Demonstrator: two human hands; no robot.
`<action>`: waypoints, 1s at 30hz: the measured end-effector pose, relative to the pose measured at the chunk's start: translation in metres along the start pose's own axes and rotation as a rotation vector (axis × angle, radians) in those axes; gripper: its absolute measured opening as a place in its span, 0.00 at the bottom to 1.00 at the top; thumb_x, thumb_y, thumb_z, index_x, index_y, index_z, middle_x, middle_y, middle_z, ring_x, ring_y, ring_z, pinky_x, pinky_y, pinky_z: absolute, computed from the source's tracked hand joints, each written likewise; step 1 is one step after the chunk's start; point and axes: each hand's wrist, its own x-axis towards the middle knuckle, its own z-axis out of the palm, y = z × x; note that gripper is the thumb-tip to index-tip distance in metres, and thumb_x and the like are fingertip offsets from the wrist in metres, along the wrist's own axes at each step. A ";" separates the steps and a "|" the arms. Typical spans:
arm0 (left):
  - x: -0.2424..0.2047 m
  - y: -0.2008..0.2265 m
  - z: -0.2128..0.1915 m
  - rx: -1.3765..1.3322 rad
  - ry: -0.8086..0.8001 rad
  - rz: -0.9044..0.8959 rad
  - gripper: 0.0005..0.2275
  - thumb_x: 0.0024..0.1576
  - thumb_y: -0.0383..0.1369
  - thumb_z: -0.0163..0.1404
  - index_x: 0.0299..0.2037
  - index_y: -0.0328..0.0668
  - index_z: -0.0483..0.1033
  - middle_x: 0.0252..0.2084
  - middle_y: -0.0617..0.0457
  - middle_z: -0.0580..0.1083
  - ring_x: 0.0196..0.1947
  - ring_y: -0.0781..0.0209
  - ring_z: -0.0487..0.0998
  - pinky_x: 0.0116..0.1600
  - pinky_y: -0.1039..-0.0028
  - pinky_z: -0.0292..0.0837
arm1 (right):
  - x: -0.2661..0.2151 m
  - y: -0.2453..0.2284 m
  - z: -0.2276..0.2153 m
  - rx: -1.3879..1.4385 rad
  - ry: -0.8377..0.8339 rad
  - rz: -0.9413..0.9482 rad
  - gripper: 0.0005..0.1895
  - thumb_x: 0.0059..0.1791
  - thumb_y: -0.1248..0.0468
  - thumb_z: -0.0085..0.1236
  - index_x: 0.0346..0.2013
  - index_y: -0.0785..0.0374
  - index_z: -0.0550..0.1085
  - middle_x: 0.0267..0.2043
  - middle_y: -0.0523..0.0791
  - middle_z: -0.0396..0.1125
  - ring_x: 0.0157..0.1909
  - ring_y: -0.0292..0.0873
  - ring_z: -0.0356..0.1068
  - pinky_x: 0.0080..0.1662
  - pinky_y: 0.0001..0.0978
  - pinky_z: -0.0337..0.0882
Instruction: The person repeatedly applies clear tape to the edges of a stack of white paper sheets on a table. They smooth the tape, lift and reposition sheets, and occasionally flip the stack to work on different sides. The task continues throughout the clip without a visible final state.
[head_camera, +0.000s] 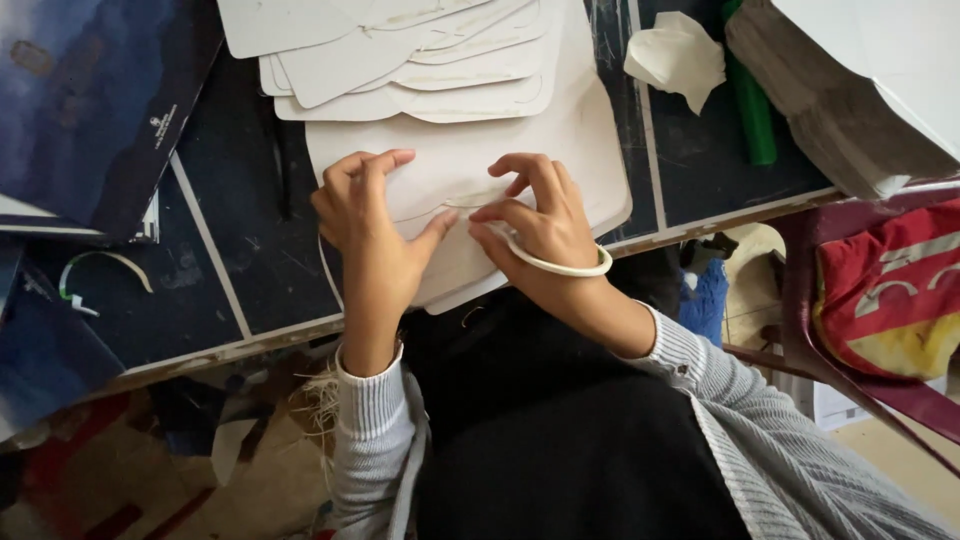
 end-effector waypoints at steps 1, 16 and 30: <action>0.001 0.001 0.001 -0.002 -0.003 0.001 0.34 0.46 0.36 0.78 0.62 0.56 0.72 0.59 0.53 0.60 0.61 0.36 0.61 0.61 0.40 0.63 | 0.000 0.003 0.001 -0.002 0.000 0.002 0.05 0.53 0.62 0.71 0.39 0.58 0.82 0.58 0.49 0.68 0.48 0.52 0.72 0.49 0.44 0.70; 0.000 0.000 0.005 -0.002 -0.018 -0.003 0.36 0.46 0.37 0.78 0.63 0.57 0.69 0.60 0.52 0.58 0.63 0.34 0.58 0.61 0.38 0.58 | -0.018 0.020 -0.053 -0.037 0.083 0.143 0.09 0.51 0.74 0.72 0.32 0.73 0.77 0.62 0.58 0.63 0.44 0.60 0.78 0.47 0.46 0.79; 0.004 0.062 0.056 0.070 0.087 0.174 0.34 0.39 0.32 0.80 0.54 0.50 0.71 0.58 0.48 0.60 0.54 0.38 0.64 0.51 0.44 0.67 | -0.011 0.030 -0.049 -0.281 0.051 0.118 0.06 0.47 0.72 0.69 0.30 0.70 0.78 0.57 0.55 0.64 0.41 0.59 0.77 0.44 0.46 0.78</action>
